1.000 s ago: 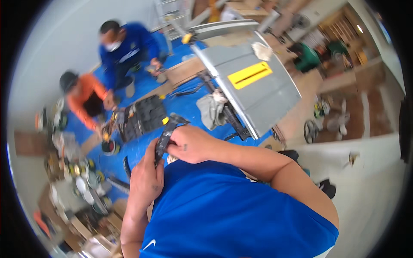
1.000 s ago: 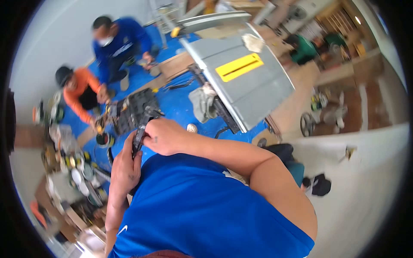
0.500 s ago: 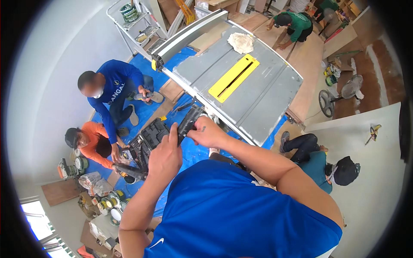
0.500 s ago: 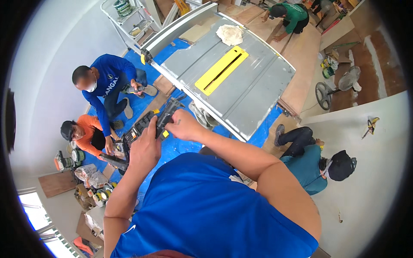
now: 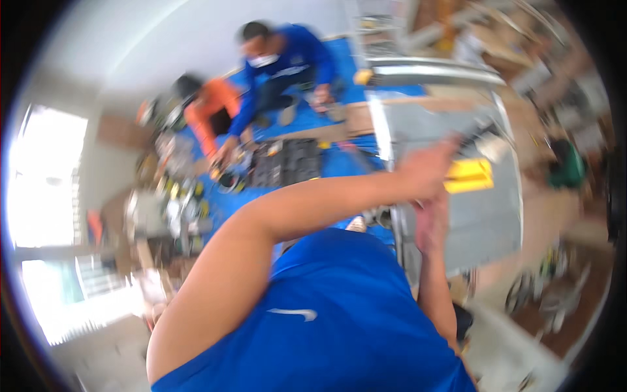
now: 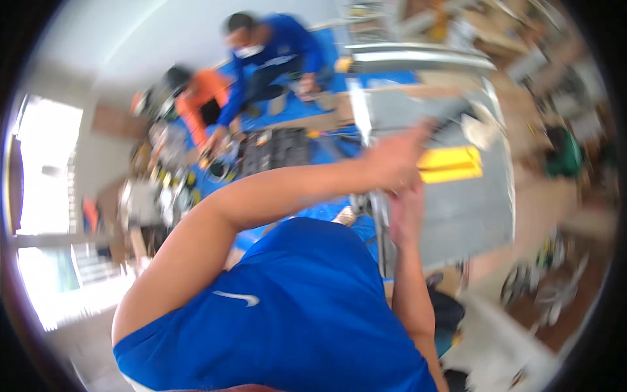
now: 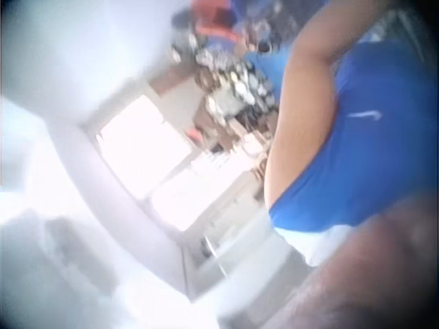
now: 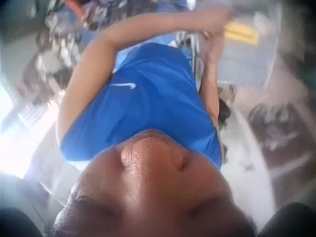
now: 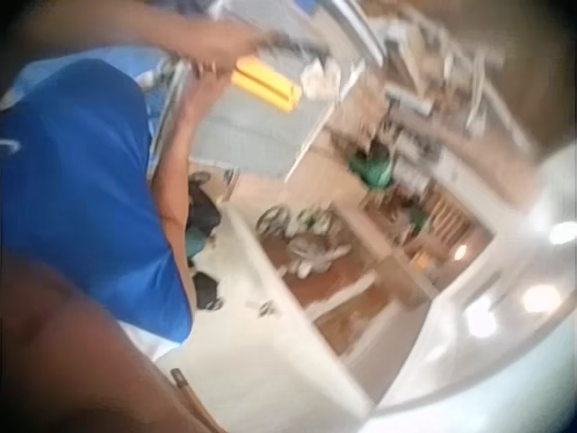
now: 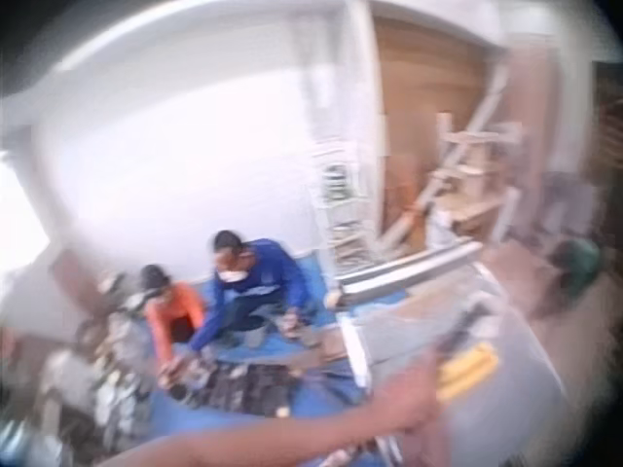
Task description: The person assembles a caulking gun by inserting a metal rod and securing it with a screw. They then handle a power drill, removing its battery pack and placing it into a tool case. The person also handles a yellow battery charger and a black battery pack, inspecting them before placing them into the case.
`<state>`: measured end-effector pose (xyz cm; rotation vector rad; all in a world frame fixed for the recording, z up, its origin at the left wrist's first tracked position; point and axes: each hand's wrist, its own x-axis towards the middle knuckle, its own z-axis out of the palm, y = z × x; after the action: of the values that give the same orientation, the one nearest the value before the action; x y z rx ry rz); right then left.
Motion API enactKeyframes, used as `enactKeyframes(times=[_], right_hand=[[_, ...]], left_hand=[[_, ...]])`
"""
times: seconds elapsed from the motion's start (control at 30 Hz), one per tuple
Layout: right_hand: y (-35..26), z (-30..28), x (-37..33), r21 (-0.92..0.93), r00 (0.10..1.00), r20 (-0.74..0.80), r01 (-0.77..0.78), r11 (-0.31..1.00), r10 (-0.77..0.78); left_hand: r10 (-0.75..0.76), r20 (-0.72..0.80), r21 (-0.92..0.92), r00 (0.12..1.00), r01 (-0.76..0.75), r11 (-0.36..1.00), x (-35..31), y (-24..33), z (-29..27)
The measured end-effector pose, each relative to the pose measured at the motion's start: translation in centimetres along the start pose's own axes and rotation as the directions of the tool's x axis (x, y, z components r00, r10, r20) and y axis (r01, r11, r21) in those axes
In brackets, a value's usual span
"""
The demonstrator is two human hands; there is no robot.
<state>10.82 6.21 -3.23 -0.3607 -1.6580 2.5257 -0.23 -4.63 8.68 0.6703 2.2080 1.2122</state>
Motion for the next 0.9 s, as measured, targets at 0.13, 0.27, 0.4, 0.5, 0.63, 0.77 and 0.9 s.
enactKeyframes(times=[0.13, 0.27, 0.4, 0.5, 0.63, 0.77, 0.9], right_hand=[[3.7, -6.3, 0.3, -0.165, 0.983, -0.120, 0.119, 0.979, -0.140], [3.8, -12.8, 0.0, -0.138, 0.946, -0.301, 0.085, 0.987, -0.124], [2.8, -18.4, 0.4, 0.043, 0.918, -0.395, -0.032, 0.999, 0.046], [1.6, -19.6, -0.8, 0.041, 0.856, -0.502, -0.121, 0.992, 0.125], [1.9, -22.8, -0.6, 0.083, 0.783, -0.587, -0.193, 0.978, 0.204], [3.6, -26.8, 0.3, 0.173, 0.724, -0.597, -0.306, 0.936, 0.347], [3.9, -27.4, 0.6, 0.124, 0.640, -0.673, -0.396, 0.910, 0.370]], left_hand=[[0.178, -0.085, -0.108, 0.980, -0.187, 0.976, 7.3, -0.4, 7.7], [0.355, 0.030, 0.011, 0.934, -0.355, 0.935, 7.8, 0.1, 10.6], [0.584, 0.145, 0.015, 0.799, -0.592, 0.806, 2.8, -3.6, 6.6], [0.434, 0.119, -0.235, 0.893, -0.400, 0.886, -3.3, -9.4, 0.0], [-0.142, -0.399, -0.181, 0.906, 0.073, 0.981, -11.9, -24.3, -2.7], [-0.648, -0.572, -0.285, 0.503, 0.619, 0.732, -23.3, -37.9, -1.9], [-0.857, -0.427, -0.472, 0.287, 0.738, 0.482, -31.5, -45.0, -0.7]])
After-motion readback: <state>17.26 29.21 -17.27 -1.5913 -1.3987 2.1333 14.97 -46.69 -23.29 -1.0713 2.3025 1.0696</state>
